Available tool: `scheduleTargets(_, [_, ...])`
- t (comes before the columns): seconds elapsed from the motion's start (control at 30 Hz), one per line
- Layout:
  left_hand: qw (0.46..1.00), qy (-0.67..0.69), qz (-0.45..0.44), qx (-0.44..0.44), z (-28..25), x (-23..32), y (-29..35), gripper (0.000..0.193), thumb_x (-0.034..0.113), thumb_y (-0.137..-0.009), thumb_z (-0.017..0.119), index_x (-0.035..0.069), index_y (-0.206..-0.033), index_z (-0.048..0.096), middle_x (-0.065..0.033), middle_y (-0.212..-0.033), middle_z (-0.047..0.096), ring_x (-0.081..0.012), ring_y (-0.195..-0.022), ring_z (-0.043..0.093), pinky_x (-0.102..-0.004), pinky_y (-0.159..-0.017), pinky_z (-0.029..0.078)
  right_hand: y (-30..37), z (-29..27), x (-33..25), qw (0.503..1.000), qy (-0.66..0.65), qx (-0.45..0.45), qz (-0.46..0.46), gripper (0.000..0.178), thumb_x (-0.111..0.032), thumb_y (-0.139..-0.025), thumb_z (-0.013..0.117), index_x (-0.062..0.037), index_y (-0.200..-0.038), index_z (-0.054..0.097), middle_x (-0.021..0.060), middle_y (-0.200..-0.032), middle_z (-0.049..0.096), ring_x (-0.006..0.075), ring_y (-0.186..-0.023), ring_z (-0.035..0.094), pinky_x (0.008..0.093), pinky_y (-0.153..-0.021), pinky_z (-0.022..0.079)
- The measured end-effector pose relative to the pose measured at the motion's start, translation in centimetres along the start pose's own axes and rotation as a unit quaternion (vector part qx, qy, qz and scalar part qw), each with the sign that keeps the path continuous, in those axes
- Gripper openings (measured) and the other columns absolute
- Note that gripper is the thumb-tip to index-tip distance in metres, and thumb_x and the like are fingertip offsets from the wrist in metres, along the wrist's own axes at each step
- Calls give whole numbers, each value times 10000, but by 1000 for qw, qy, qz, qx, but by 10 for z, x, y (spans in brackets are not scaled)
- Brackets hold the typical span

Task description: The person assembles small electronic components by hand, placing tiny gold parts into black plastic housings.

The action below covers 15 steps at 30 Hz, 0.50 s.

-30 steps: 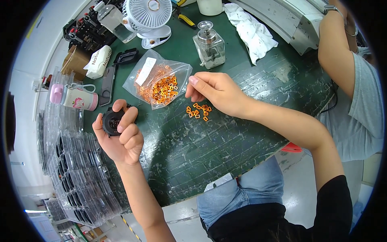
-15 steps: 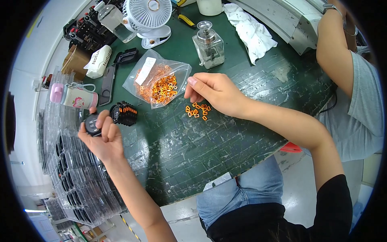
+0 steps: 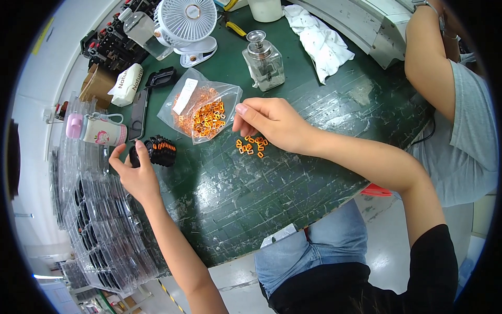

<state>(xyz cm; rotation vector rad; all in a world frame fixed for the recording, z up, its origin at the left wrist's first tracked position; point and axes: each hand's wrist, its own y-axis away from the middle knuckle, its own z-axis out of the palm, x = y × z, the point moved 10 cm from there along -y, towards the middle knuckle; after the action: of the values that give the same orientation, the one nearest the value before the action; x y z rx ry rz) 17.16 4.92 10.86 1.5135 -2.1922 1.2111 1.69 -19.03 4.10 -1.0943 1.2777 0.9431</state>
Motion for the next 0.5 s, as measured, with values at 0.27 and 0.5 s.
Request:
scheduleTargets(0.27, [993,103,26,-58,26,-5,0,649,389,-830,710,41,-1279,396,-187,-1249,575,-306,-1108,580,-369,-983,407,0,0,0,1000,-21,-3,7,379,-286,-1028,396,-5,-886,607,27,-822,613,82,-770,578,237,-758,482])
scheduleTargets(0.5, [972,151,15,-179,30,2,1,703,168,-725,804,43,-1318,448,-160,-1247,569,-223,-1066,588,-368,-998,408,0,1,5,1000,-16,-6,14,376,-288,-1029,394,-10,-887,605,22,-815,605,76,-774,576,231,-757,479])
